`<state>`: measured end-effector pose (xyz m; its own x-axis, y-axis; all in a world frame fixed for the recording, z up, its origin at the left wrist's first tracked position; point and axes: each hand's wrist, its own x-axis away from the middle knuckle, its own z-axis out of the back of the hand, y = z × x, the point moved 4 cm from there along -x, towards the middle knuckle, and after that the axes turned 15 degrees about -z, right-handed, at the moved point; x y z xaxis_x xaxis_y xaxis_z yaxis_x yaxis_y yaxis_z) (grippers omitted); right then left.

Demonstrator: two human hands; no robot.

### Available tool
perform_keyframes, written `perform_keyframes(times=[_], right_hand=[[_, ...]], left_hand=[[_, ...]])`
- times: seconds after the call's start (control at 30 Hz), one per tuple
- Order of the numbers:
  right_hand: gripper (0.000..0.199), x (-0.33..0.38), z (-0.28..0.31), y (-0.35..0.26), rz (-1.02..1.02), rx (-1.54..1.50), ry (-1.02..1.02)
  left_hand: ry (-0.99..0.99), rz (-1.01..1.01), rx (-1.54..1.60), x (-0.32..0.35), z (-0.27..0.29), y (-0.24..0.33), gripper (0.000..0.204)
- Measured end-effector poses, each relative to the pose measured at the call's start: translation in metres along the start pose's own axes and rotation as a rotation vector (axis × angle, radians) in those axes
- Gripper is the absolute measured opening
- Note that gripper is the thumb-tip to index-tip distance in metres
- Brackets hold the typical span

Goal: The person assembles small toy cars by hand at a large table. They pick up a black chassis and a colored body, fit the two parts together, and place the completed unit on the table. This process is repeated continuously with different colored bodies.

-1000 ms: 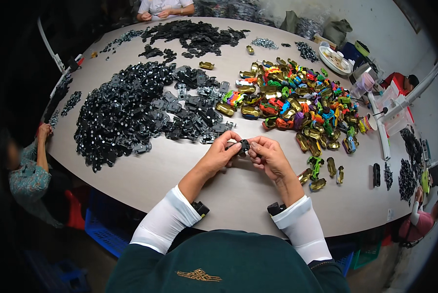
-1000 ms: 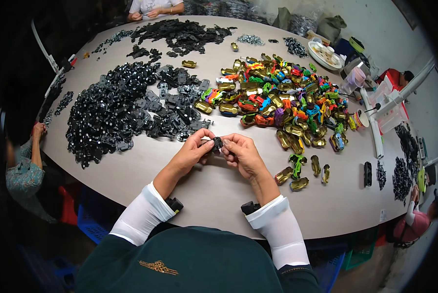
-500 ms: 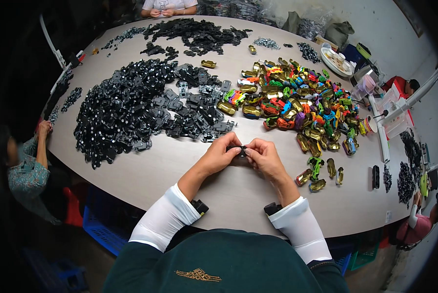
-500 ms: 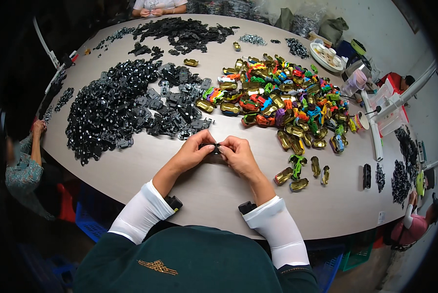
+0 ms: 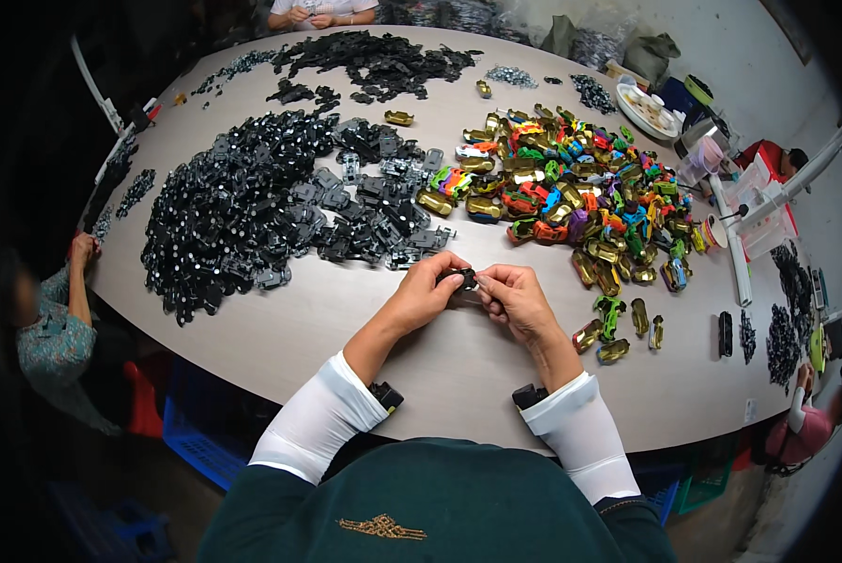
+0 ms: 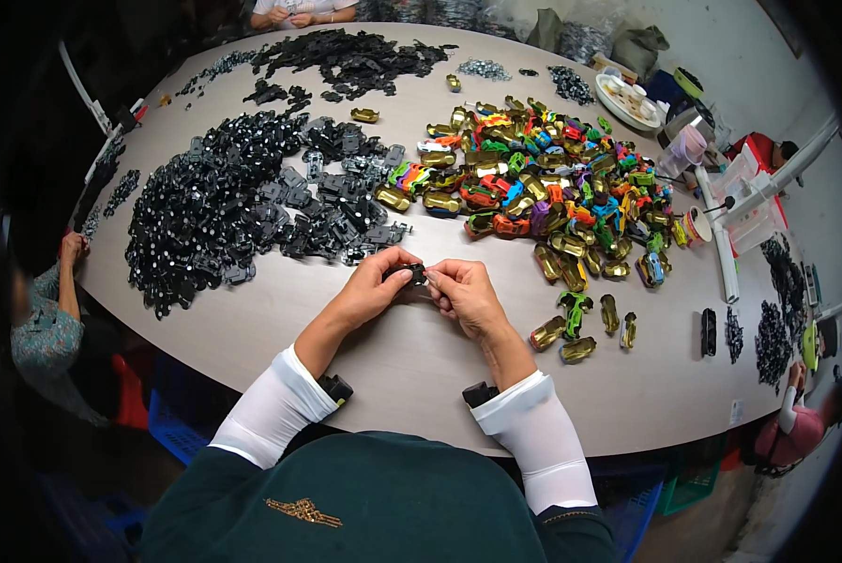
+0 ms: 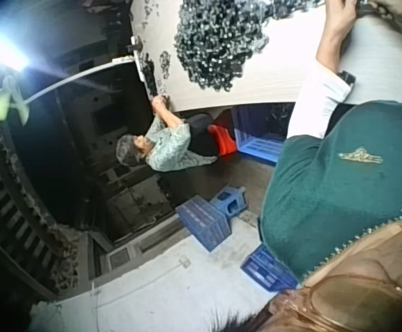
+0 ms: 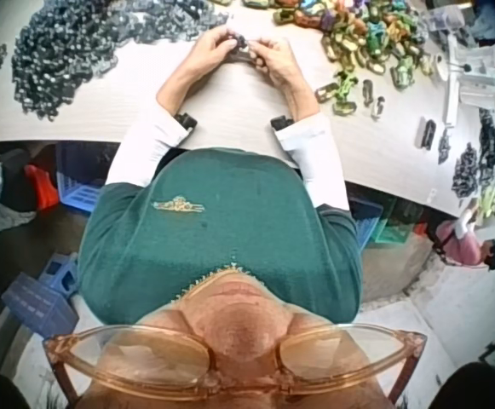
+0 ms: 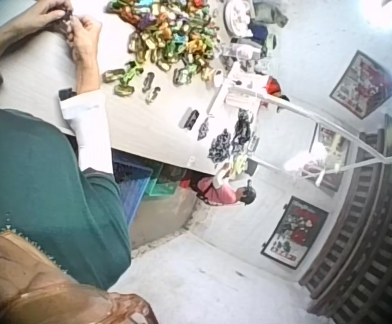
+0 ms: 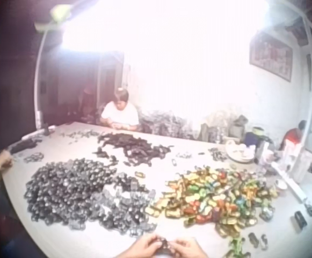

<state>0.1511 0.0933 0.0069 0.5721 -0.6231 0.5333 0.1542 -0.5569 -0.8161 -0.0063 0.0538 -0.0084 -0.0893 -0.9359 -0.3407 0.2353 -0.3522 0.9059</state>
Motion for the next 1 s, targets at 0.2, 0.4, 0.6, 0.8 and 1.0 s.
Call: perform_keyframes(times=[0.2,0.4,0.6,0.8,1.0], right_hand=[[0.012,-0.007,0.003,0.009,0.076,0.18,0.113],[0.011,-0.002,-0.005,0.001,0.077,0.22,0.047],[0.009,-0.009,0.04,-0.014,0.367,0.047,0.25],[0.006,0.011,0.042,-0.039,0.632,0.802,0.888],[0.016,-0.008,0.043,-0.03,0.663,1.175,0.895]], left_hand=[[0.047,-0.049,-0.119,0.001,-0.004,0.012,0.017],[0.028,0.02,-0.124,0.02,0.014,0.026,0.018],[0.013,0.316,-0.17,0.128,0.119,0.117,0.016],[0.079,0.766,-0.722,0.314,0.196,0.145,0.035],[0.091,0.346,-0.639,0.193,0.163,0.146,0.022]])
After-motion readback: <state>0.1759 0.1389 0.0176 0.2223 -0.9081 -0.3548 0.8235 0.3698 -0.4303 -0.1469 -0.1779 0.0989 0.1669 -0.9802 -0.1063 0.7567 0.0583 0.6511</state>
